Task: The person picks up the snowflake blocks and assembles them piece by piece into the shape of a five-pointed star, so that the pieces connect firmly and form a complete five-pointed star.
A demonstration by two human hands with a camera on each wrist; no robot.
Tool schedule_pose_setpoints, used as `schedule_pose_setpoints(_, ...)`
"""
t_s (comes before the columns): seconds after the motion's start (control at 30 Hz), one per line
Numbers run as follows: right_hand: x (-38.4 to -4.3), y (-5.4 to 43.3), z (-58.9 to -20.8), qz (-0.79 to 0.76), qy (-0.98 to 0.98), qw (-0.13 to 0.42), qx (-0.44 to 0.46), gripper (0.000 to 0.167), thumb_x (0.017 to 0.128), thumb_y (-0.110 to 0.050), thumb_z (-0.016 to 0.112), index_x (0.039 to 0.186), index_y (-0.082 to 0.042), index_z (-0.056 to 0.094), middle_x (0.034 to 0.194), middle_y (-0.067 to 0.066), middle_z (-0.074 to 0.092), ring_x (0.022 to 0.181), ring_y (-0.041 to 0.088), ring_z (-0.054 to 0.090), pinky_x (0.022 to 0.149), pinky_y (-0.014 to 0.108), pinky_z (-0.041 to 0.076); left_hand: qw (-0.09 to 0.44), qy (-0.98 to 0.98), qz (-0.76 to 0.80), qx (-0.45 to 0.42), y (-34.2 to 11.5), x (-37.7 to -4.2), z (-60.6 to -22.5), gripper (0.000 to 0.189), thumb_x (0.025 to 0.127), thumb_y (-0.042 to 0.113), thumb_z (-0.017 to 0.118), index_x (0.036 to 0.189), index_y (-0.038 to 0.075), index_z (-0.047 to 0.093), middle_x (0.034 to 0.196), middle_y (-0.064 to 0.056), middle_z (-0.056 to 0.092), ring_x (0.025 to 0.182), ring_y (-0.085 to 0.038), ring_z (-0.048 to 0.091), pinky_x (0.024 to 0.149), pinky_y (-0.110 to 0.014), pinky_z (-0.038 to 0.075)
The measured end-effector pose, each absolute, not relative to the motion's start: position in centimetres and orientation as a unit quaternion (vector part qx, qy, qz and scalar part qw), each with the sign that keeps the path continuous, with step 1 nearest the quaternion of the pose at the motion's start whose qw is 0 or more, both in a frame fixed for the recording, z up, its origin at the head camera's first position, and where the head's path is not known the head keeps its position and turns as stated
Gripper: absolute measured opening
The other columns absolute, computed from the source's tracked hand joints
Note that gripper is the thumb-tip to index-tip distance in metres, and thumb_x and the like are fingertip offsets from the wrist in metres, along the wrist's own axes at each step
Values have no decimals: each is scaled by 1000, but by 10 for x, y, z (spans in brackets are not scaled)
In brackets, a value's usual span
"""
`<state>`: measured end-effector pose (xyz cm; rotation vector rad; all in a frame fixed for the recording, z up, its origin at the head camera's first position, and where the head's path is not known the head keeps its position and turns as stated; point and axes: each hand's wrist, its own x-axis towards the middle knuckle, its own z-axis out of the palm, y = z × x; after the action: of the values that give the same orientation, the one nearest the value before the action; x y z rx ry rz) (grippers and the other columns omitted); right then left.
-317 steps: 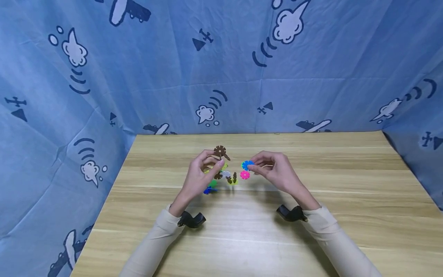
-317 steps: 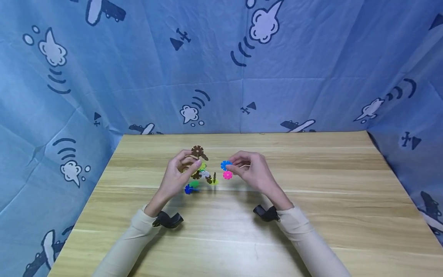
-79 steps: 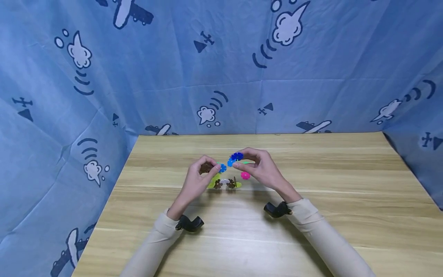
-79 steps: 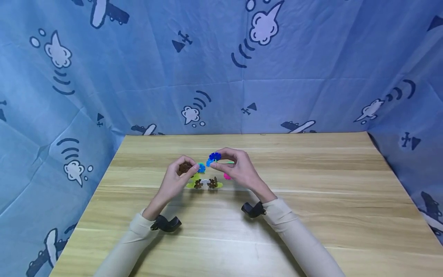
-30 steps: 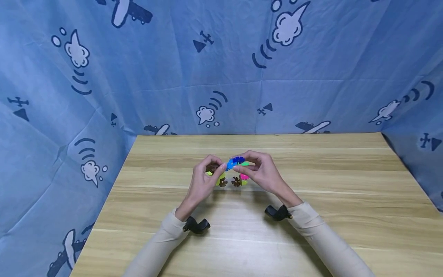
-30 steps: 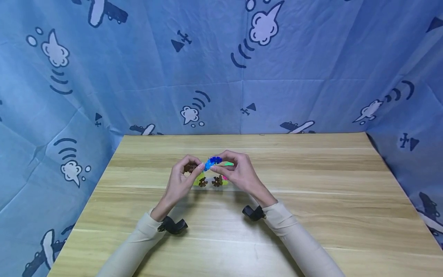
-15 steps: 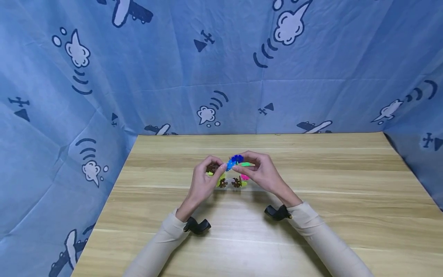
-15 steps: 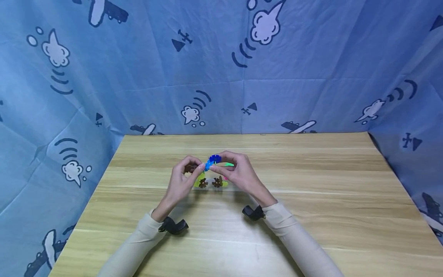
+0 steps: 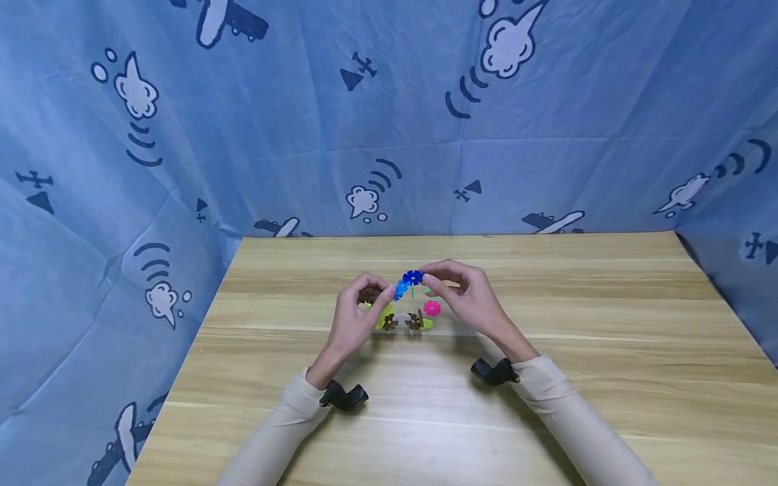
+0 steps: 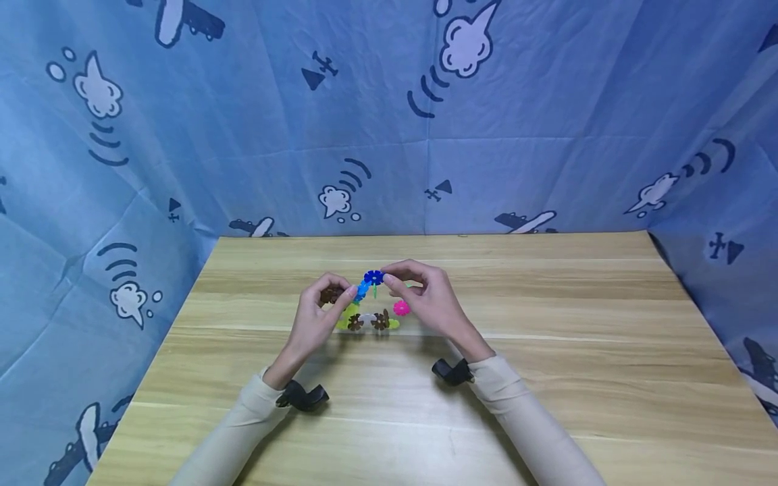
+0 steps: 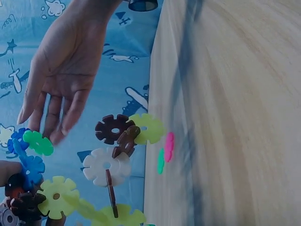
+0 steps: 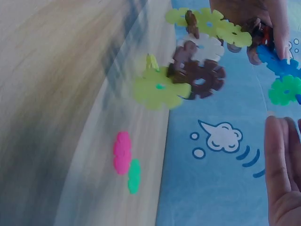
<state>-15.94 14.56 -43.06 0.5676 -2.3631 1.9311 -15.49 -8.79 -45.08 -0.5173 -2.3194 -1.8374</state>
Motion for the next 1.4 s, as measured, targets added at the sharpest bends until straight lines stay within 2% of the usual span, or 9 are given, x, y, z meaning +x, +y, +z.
schedule_pose_setpoints(0.17, -159, 146, -429, 603, -776, 37, 181, 16, 101, -17, 70, 110, -5, 75, 109, 16, 76, 84, 9, 74, 77, 37, 67, 60, -778, -603, -169, -88, -154, -453, 16, 100, 25, 72, 102, 10, 69, 97, -9, 72, 85, -16, 64, 81, -25, 54)
schedule_pose_setpoints(0.4, -158, 146, -427, 580, -794, 41, 176, 14, 101, -17, 71, 105, -5, 76, 105, 15, 77, 82, 8, 72, 72, 45, 67, 44, -783, -596, -172, -89, -154, -458, 16, 99, 25, 73, 104, 11, 69, 102, -7, 72, 87, -15, 66, 81, -25, 58)
schedule_pose_setpoints(0.67, -158, 148, -429, 557, -811, 53, 173, 14, 100, -18, 71, 105, -7, 77, 104, 13, 78, 80, 8, 70, 66, 28, 65, 30, -798, -572, -188, -92, -155, -460, 28, 99, 28, 73, 117, 6, 70, 109, -5, 74, 94, -15, 69, 88, -28, 60)
schedule_pose_setpoints(0.77, -158, 149, -430, 552, -814, 54, 174, 13, 100, -19, 71, 104, -8, 78, 104, 12, 78, 80, 8, 69, 64, 27, 64, 33, -808, -554, -197, -94, -155, -459, 32, 98, 30, 74, 120, 7, 70, 112, -5, 75, 97, -15, 70, 89, -28, 60)
schedule_pose_setpoints(0.9, -159, 150, -431, 552, -813, 52, 175, 13, 101, -18, 71, 104, -8, 78, 104, 13, 78, 79, 6, 69, 62, 27, 63, 27, -817, -532, -221, -94, -157, -454, 37, 97, 34, 75, 126, 12, 70, 121, -10, 76, 105, -20, 72, 89, -28, 61)
schedule_pose_setpoints(1.1, -158, 150, -430, 549, -815, 51, 181, 13, 101, -19, 71, 104, -9, 78, 103, 11, 78, 81, 11, 69, 60, 28, 62, 10, -827, -505, -247, -91, -161, -442, 45, 94, 39, 79, 132, 17, 69, 130, -3, 73, 120, -29, 70, 99, -39, 61)
schedule_pose_setpoints(1.23, -157, 149, -430, 546, -815, 53, 187, 13, 101, -18, 70, 104, -9, 78, 103, 11, 78, 82, 14, 70, 59, 29, 63, 10, -831, -492, -260, -89, -162, -439, 40, 92, 38, 81, 127, 21, 72, 124, 2, 74, 114, -21, 72, 99, -40, 61)
schedule_pose_setpoints(1.4, -155, 149, -430, 543, -816, 55, 191, 12, 101, -18, 70, 104, -10, 78, 103, 10, 78, 82, 12, 69, 58, 29, 62, 18, -827, -491, -273, -84, -164, -441, 35, 90, 34, 84, 120, 17, 75, 114, 4, 76, 102, -14, 73, 87, -29, 64)
